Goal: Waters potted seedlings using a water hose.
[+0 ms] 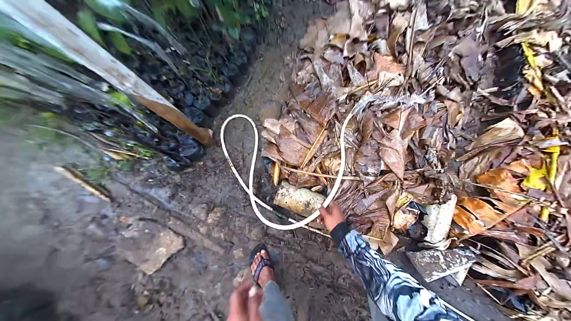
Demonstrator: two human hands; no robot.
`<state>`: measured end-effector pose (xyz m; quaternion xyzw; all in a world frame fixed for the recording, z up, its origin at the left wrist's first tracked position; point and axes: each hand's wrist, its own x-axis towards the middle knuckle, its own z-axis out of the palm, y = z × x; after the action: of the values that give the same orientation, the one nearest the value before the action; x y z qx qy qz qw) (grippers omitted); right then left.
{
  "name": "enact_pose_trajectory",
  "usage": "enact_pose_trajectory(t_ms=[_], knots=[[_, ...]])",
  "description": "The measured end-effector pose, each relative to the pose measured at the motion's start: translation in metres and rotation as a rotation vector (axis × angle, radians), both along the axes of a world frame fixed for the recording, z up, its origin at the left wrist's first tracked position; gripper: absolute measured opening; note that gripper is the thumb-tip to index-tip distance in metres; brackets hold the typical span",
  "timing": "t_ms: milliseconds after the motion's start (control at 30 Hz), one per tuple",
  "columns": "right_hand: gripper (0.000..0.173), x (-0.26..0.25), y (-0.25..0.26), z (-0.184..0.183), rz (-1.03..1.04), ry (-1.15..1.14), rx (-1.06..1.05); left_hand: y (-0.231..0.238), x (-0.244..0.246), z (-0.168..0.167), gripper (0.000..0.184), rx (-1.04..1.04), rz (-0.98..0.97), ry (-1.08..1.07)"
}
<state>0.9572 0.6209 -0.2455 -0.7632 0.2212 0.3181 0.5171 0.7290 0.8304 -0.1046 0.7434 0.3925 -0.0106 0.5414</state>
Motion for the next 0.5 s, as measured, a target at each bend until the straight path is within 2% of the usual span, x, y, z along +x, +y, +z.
enact_pose_trajectory(t_ms=[100,233,300,367,400,433,467,500], knots=[[0.04,-0.018,0.022,0.089,0.023,-0.1,0.025,-0.029,0.109,0.054,0.041,0.149,-0.37,0.043],[0.044,-0.049,0.045,0.184,0.173,-0.223,-0.137,-0.079,0.241,0.111,0.074,0.195,-0.844,0.388],[0.04,-0.061,0.057,0.262,0.215,-0.097,-0.195,-0.098,0.271,0.125,0.078,0.275,-0.976,0.495],[0.041,-0.054,0.059,0.381,0.25,0.209,-0.17,-0.111,0.278,0.137,0.063,0.325,-1.051,0.505],[0.045,-0.055,0.054,0.414,0.324,0.303,-0.147,-0.117,0.273,0.144,0.055,0.329,-1.065,0.474],[0.043,-0.066,0.043,0.4,0.37,0.188,-0.093,-0.119,0.264,0.152,0.051,0.33,-1.069,0.448],[0.045,-0.076,0.029,0.354,0.405,0.006,-0.027,-0.116,0.254,0.161,0.049,0.327,-1.073,0.439],[0.049,-0.078,0.015,0.305,0.355,-0.136,0.059,-0.112,0.241,0.171,0.049,0.318,-1.081,0.446]])
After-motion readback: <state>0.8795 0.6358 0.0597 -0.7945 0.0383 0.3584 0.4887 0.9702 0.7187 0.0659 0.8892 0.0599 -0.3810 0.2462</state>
